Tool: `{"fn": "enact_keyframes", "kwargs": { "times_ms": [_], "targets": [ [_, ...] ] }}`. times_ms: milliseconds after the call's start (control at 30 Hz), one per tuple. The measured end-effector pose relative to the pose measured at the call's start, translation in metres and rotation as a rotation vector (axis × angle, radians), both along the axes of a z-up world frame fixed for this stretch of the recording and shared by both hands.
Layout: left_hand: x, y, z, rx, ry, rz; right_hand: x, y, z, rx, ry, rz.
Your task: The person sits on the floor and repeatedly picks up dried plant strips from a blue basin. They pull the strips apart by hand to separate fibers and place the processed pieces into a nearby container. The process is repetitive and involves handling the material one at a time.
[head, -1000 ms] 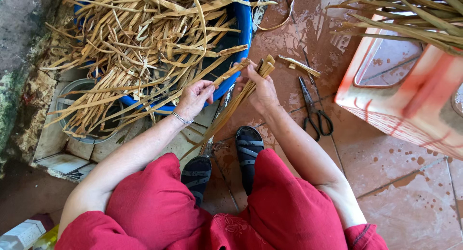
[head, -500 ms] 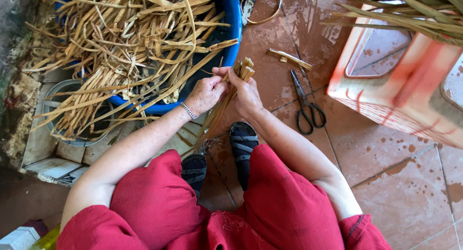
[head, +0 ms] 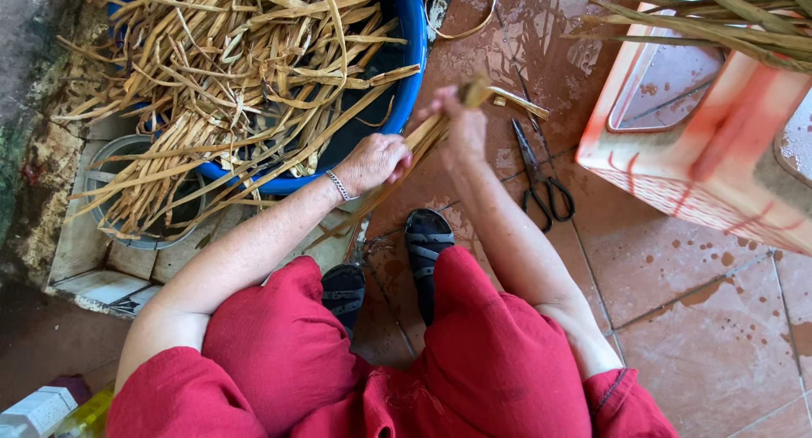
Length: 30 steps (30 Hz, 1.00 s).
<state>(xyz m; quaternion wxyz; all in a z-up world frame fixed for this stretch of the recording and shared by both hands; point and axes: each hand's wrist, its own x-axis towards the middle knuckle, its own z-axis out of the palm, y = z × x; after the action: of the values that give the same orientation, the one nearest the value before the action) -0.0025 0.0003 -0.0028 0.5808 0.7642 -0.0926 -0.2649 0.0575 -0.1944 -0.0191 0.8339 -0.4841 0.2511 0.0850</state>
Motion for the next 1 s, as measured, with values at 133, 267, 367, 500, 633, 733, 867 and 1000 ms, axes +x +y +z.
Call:
{"fn": "enact_keyframes", "kwargs": {
  "times_ms": [133,267,367,500,633,733,867,1000],
  "targets": [
    [-0.018,0.005,-0.004,0.006,0.045,-0.098,0.031,-0.057,-0.012,0.120,0.051,-0.186],
    [-0.030,0.001,-0.006,0.105,0.010,-0.093,0.041,-0.085,-0.039,0.136,0.120,-0.257],
    [-0.028,0.006,0.002,0.139,-0.062,-0.118,0.056,-0.109,-0.045,0.208,0.144,-0.419],
    [-0.033,0.008,0.014,0.145,-0.073,-0.097,0.066,-0.132,-0.058,0.146,0.168,-0.442],
    [-0.036,0.012,0.025,0.200,-0.063,-0.127,0.079,-0.156,-0.076,0.169,0.144,-0.450],
    [-0.042,0.016,0.034,0.215,-0.070,-0.138,0.084,-0.172,-0.089,0.190,0.123,-0.486],
    [-0.048,0.023,0.046,0.240,-0.102,-0.157,0.085,-0.190,-0.101,0.165,0.151,-0.606],
    [-0.055,0.032,0.055,0.226,-0.126,-0.169,0.086,-0.209,-0.111,0.162,0.122,-0.656]
  ]
}}
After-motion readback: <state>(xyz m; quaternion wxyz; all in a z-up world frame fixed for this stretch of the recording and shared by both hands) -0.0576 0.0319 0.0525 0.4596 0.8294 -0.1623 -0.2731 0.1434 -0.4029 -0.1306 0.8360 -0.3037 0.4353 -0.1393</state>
